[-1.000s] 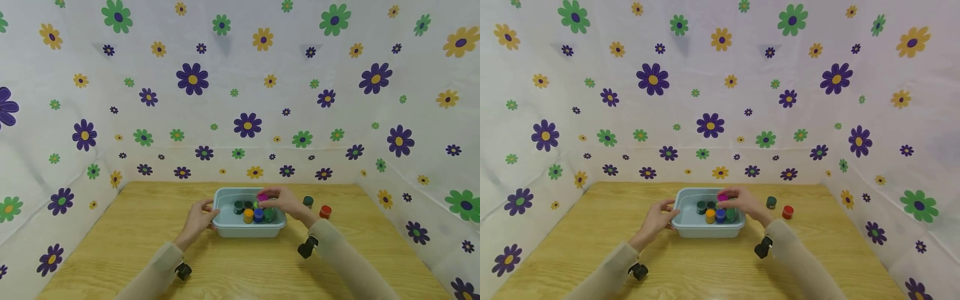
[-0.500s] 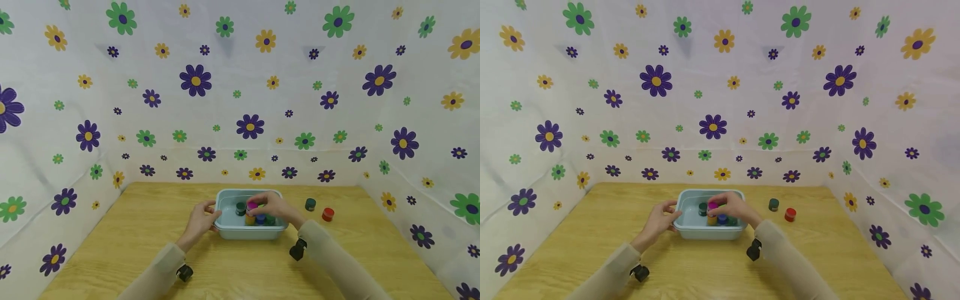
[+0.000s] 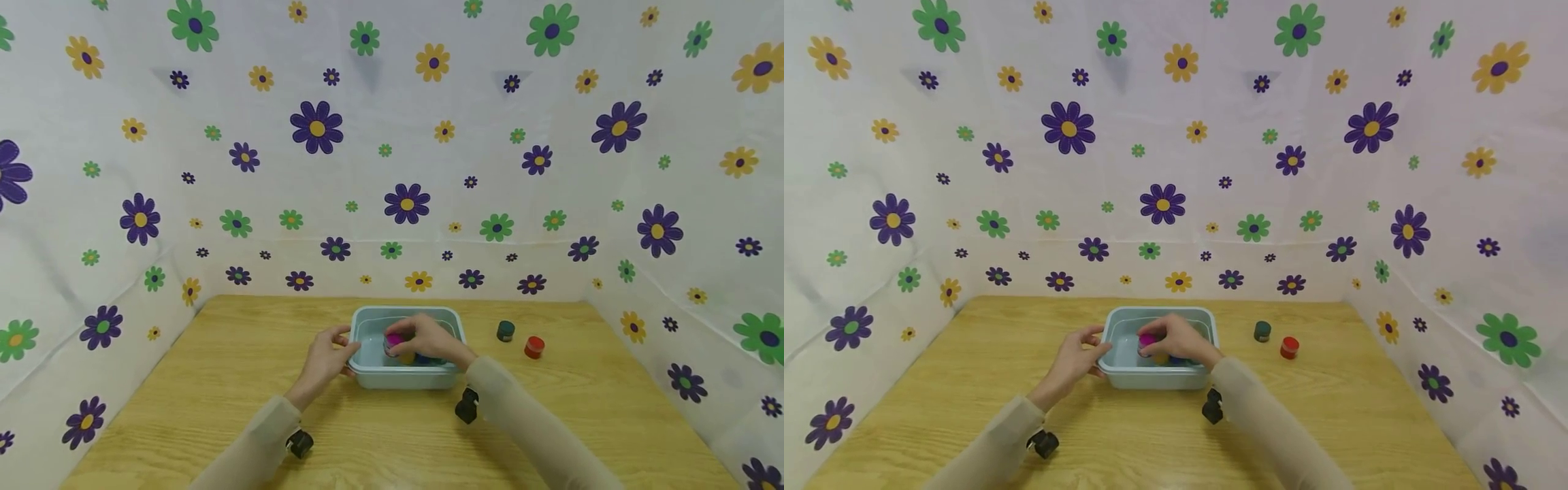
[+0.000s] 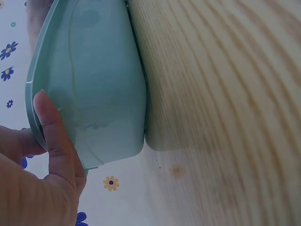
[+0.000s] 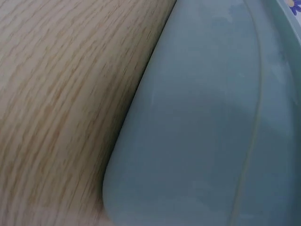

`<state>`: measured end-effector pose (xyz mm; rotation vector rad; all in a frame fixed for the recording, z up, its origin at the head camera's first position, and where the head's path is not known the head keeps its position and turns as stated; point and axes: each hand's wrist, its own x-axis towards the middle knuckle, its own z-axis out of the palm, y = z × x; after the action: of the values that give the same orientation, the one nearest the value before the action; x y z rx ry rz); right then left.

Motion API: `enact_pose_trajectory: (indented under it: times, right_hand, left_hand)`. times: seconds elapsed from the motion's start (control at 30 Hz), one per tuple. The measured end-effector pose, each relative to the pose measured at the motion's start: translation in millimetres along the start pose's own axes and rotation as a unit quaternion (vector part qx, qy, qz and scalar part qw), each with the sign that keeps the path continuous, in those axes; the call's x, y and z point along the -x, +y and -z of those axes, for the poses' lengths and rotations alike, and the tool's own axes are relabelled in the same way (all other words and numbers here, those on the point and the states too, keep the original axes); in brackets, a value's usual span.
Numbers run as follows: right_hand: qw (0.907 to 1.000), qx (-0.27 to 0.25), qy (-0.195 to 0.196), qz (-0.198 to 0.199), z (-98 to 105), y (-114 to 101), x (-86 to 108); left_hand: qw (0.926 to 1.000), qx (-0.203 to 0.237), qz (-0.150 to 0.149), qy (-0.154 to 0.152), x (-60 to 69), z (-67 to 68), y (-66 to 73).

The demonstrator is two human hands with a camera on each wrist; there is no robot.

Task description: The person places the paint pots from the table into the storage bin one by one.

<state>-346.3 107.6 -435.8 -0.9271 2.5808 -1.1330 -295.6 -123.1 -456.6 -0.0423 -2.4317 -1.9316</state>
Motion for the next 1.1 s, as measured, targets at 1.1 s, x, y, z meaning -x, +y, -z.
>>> enact_pose_trajectory:
  times: [1.1]
  right_hand:
    - [0.9946,0.103,-0.014,-0.002,-12,5,-17.7]
  left_hand:
    - [0.9998,-0.014,0.008,-0.008,-0.3,1.0,1.5]
